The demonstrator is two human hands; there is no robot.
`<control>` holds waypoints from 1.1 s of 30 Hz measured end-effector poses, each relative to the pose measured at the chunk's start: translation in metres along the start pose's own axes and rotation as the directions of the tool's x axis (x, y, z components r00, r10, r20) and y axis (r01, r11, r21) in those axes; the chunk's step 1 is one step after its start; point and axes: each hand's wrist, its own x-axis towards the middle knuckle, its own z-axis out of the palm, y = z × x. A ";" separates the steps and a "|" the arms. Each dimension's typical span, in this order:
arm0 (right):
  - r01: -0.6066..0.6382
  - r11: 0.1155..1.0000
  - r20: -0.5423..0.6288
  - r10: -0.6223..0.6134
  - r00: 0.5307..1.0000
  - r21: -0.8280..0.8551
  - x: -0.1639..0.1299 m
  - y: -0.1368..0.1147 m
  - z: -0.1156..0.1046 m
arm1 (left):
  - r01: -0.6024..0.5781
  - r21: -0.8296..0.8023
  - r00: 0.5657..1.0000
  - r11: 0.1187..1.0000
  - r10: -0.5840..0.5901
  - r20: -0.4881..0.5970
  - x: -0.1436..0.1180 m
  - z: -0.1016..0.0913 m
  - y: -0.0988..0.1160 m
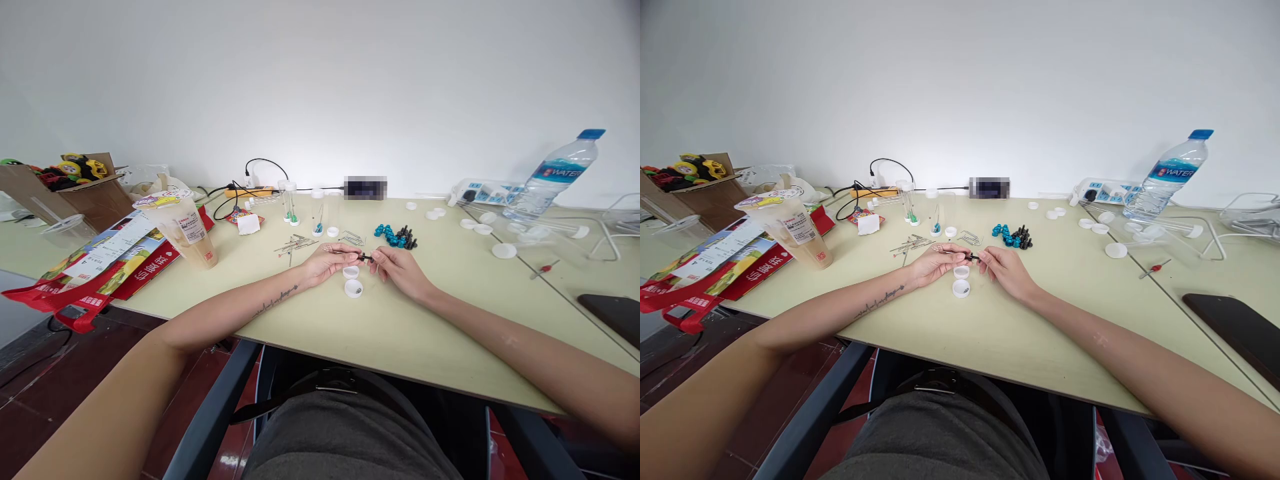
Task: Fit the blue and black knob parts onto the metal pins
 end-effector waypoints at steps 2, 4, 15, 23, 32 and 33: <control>-0.021 0.998 0.033 0.019 0.999 0.052 0.000 0.001 0.001 | 0.004 0.005 1.000 1.000 -0.004 0.001 0.000 0.001 0.000; -0.031 0.997 0.043 0.028 0.999 0.065 0.000 0.002 0.001 | 0.004 0.008 1.000 1.000 -0.004 -0.001 0.000 0.001 0.000; 0.056 0.998 -0.093 -0.055 0.994 0.009 -0.003 -0.002 0.000 | -0.033 -0.017 0.999 0.999 0.033 -0.020 0.000 0.001 0.000; 0.028 0.999 -0.070 -0.026 0.997 0.034 -0.002 0.003 0.000 | -0.038 -0.011 0.999 0.999 0.037 -0.012 0.000 0.000 0.000; 0.006 1.000 -0.068 -0.006 0.998 -0.008 -0.002 -0.001 0.000 | -0.021 -0.010 0.999 1.000 0.021 -0.030 -0.001 0.002 0.001; 0.008 1.000 -0.087 -0.009 0.996 -0.011 -0.002 -0.002 0.000 | -0.021 -0.013 0.999 1.000 0.020 -0.031 -0.001 0.002 0.001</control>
